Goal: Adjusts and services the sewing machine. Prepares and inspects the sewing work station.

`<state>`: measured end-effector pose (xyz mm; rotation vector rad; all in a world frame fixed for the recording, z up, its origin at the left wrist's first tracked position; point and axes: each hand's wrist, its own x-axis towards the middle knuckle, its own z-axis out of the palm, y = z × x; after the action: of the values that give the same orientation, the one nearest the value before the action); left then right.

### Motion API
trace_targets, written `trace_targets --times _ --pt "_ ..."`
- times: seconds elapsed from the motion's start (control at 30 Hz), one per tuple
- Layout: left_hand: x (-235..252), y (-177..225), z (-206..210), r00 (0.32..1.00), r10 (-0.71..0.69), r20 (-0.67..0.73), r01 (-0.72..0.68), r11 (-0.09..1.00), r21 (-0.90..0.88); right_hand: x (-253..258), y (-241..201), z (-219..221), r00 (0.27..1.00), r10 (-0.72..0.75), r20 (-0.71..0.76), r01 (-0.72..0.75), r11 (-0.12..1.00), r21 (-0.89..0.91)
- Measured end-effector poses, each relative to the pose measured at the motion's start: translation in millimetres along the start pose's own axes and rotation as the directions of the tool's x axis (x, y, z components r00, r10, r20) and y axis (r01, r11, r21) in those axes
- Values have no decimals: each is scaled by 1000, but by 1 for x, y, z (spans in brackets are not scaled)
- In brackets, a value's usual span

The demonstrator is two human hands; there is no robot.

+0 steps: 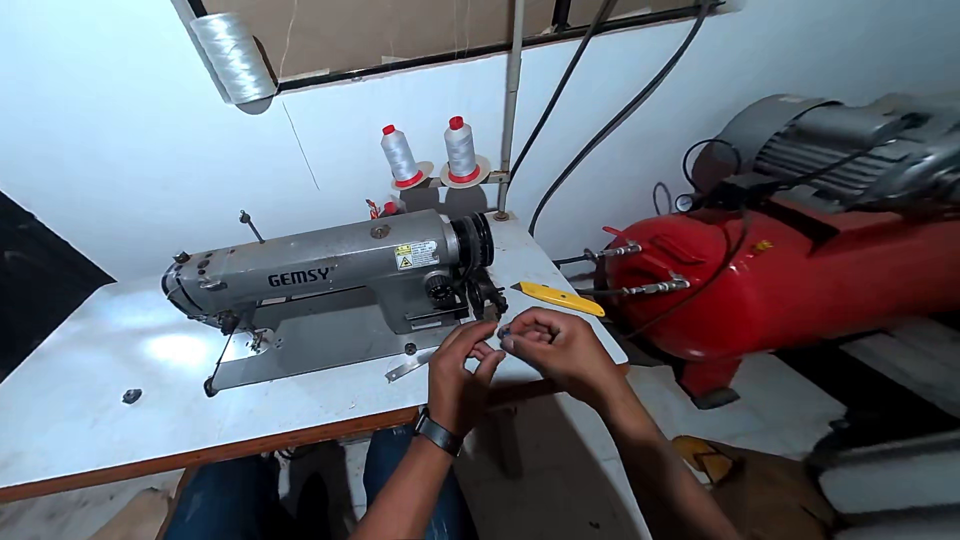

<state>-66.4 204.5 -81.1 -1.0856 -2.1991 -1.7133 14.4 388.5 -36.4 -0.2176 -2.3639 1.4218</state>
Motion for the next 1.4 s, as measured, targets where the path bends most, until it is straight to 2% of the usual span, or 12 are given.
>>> trace_targets --times 0.17,0.23,0.4,0.57,0.77,0.97,1.07,1.13,1.17,1.27,1.33,1.4 --pt "6 -5 -1 987 -157 -17 157 986 57 33 9 -31 995 30 -92 -30 1000 9" --pt "7 -4 -4 981 -193 16 193 981 -30 50 14 -33 994 44 -101 -45 999 -8" --pt "-7 5 -20 993 -119 9 112 906 -409 78 25 -21 996 78 -36 -76 995 59" --pt "-35 17 -35 995 16 -95 -62 866 -497 71 30 -8 998 0 -56 1 1000 31" --pt "-49 33 -67 988 146 -42 -137 736 -663 65 34 -4 991 -91 -97 93 995 21" --pt "-45 26 -61 997 69 -27 -68 704 -707 72 44 3 989 -55 -135 59 998 24" --pt "-37 32 -55 995 -100 -14 74 815 -575 76 44 2 992 -36 -125 42 998 42" --pt "-25 34 -45 968 -235 92 252 930 -269 76 43 3 991 -39 -131 43 999 31" --pt "-16 33 -38 945 -289 152 298 954 -34 75 43 4 989 -45 -138 49 998 27" --pt "11 34 -13 861 -426 277 279 852 443 71 44 8 985 -71 -155 73 997 10" --pt "31 38 0 795 -528 300 299 770 563 69 42 9 984 -95 -152 93 995 -18" --pt "41 39 8 776 -548 311 256 725 639 66 41 11 982 -102 -156 95 994 -51"
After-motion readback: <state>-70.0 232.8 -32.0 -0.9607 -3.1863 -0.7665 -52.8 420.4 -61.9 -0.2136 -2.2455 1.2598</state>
